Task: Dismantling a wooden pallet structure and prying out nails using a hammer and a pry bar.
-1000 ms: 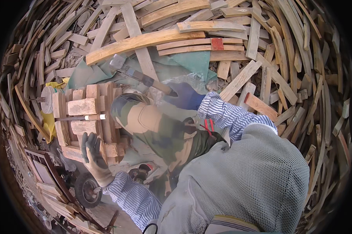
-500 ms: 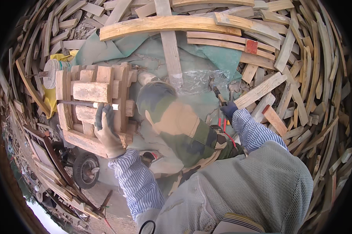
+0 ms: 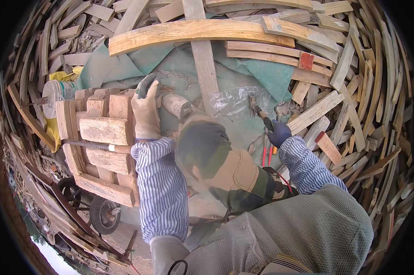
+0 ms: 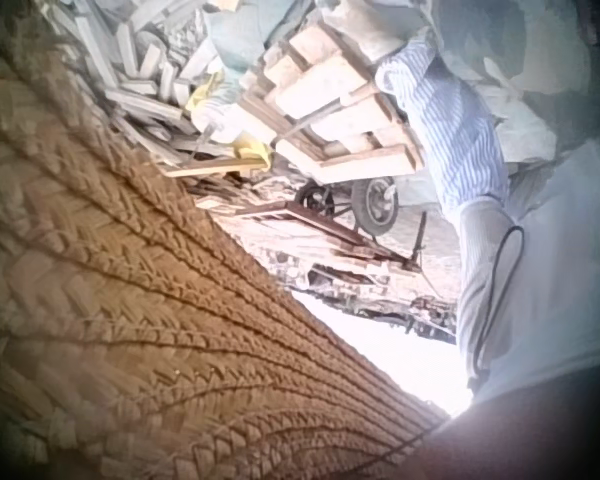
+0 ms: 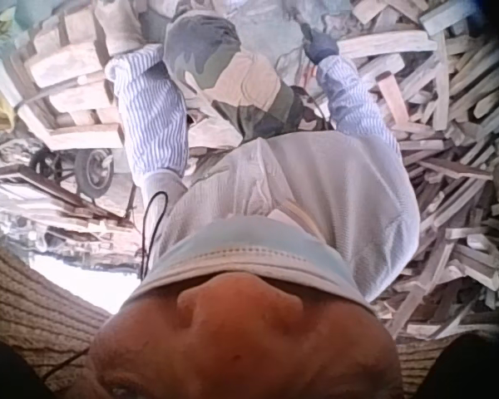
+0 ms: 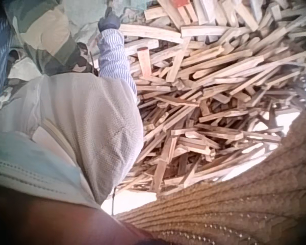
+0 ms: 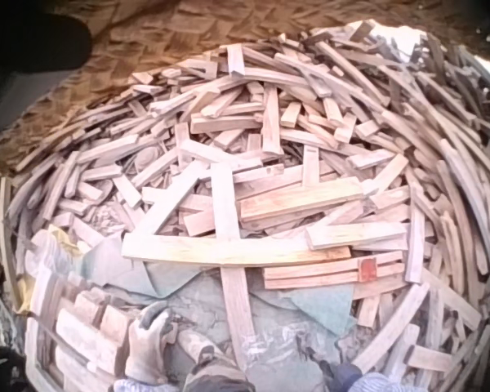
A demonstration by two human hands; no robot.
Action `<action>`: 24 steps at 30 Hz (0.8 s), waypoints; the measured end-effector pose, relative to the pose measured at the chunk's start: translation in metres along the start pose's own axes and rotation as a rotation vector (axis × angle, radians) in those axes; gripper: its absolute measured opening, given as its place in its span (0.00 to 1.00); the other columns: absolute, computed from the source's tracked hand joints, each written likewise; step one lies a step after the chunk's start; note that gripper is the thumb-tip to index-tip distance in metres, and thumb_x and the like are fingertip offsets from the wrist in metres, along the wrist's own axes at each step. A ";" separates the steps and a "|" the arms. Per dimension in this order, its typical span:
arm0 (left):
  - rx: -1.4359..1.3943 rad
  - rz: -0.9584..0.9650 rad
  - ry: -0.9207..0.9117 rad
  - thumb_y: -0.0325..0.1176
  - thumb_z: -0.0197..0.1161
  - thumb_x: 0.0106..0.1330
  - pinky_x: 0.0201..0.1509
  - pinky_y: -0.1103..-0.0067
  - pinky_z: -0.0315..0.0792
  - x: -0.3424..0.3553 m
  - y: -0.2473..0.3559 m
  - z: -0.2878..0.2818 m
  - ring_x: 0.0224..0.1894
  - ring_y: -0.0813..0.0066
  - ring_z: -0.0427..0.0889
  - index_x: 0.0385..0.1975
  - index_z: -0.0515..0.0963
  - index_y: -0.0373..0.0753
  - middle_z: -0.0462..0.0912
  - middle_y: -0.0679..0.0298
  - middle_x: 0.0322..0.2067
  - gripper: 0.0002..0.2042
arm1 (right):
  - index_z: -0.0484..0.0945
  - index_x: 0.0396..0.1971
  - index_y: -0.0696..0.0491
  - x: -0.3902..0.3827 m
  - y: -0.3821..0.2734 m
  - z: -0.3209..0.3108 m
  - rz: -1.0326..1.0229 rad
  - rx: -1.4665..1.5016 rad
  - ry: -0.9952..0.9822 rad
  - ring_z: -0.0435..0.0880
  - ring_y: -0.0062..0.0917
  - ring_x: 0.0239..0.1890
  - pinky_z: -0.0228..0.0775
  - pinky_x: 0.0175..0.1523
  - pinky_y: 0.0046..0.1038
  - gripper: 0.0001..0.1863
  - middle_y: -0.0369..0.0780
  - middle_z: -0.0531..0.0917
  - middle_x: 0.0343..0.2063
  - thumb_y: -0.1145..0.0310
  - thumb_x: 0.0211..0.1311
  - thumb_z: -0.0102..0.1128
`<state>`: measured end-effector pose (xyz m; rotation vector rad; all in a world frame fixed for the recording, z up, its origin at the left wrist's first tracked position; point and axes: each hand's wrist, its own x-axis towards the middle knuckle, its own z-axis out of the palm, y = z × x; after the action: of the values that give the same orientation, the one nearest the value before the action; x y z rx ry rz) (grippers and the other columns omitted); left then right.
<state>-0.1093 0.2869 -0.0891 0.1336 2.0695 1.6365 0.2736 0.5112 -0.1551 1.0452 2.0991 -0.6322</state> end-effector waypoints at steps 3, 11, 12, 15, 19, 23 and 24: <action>0.009 0.179 -0.138 0.32 0.58 0.71 0.57 0.73 0.77 0.033 -0.035 -0.001 0.53 0.64 0.81 0.57 0.73 0.31 0.80 0.54 0.51 0.18 | 0.75 0.45 0.58 -0.011 -0.009 0.000 0.013 -0.029 0.002 0.83 0.49 0.44 0.72 0.51 0.46 0.20 0.54 0.83 0.38 0.60 0.57 0.60; -0.581 -0.427 -0.095 0.42 0.53 0.74 0.68 0.62 0.68 0.129 -0.070 0.046 0.69 0.54 0.64 0.71 0.55 0.36 0.57 0.49 0.70 0.30 | 0.69 0.58 0.56 -0.022 -0.002 0.003 0.064 0.053 -0.002 0.81 0.52 0.46 0.72 0.53 0.47 0.28 0.56 0.82 0.41 0.63 0.57 0.58; -0.484 -0.442 -0.121 0.43 0.54 0.74 0.69 0.62 0.67 0.128 -0.076 0.041 0.69 0.54 0.63 0.71 0.56 0.37 0.56 0.50 0.70 0.30 | 0.69 0.58 0.55 -0.025 0.000 0.006 0.024 0.076 0.038 0.81 0.51 0.45 0.72 0.52 0.47 0.28 0.55 0.82 0.40 0.63 0.57 0.57; -0.332 -0.476 -0.168 0.43 0.55 0.73 0.69 0.62 0.67 0.121 -0.077 0.071 0.70 0.54 0.62 0.71 0.57 0.38 0.54 0.51 0.71 0.30 | 0.68 0.61 0.61 -0.027 0.014 0.001 0.045 0.127 -0.001 0.81 0.53 0.46 0.71 0.52 0.46 0.32 0.58 0.82 0.40 0.62 0.58 0.59; -0.534 -0.491 -0.108 0.43 0.55 0.73 0.70 0.62 0.66 0.121 -0.108 0.055 0.70 0.54 0.62 0.71 0.57 0.39 0.52 0.51 0.72 0.30 | 0.67 0.60 0.56 -0.023 0.023 0.007 0.034 0.148 -0.042 0.81 0.52 0.45 0.71 0.51 0.48 0.29 0.57 0.82 0.39 0.63 0.57 0.56; -0.575 -0.417 -0.094 0.41 0.58 0.72 0.66 0.63 0.68 0.133 -0.108 0.048 0.70 0.50 0.61 0.68 0.59 0.32 0.56 0.49 0.71 0.31 | 0.66 0.60 0.61 -0.023 0.026 0.015 0.035 0.149 -0.051 0.80 0.53 0.46 0.70 0.53 0.47 0.31 0.59 0.81 0.40 0.61 0.57 0.56; -0.554 -0.438 -0.079 0.38 0.58 0.71 0.62 0.66 0.72 0.132 -0.107 0.050 0.64 0.53 0.71 0.65 0.64 0.30 0.66 0.48 0.66 0.27 | 0.66 0.61 0.60 -0.024 0.028 0.017 0.055 0.140 -0.052 0.80 0.53 0.47 0.70 0.54 0.48 0.32 0.59 0.81 0.40 0.61 0.57 0.56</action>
<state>-0.1797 0.3510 -0.2386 -0.4054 1.3891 1.8026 0.3129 0.5033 -0.1513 1.1474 1.9970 -0.7795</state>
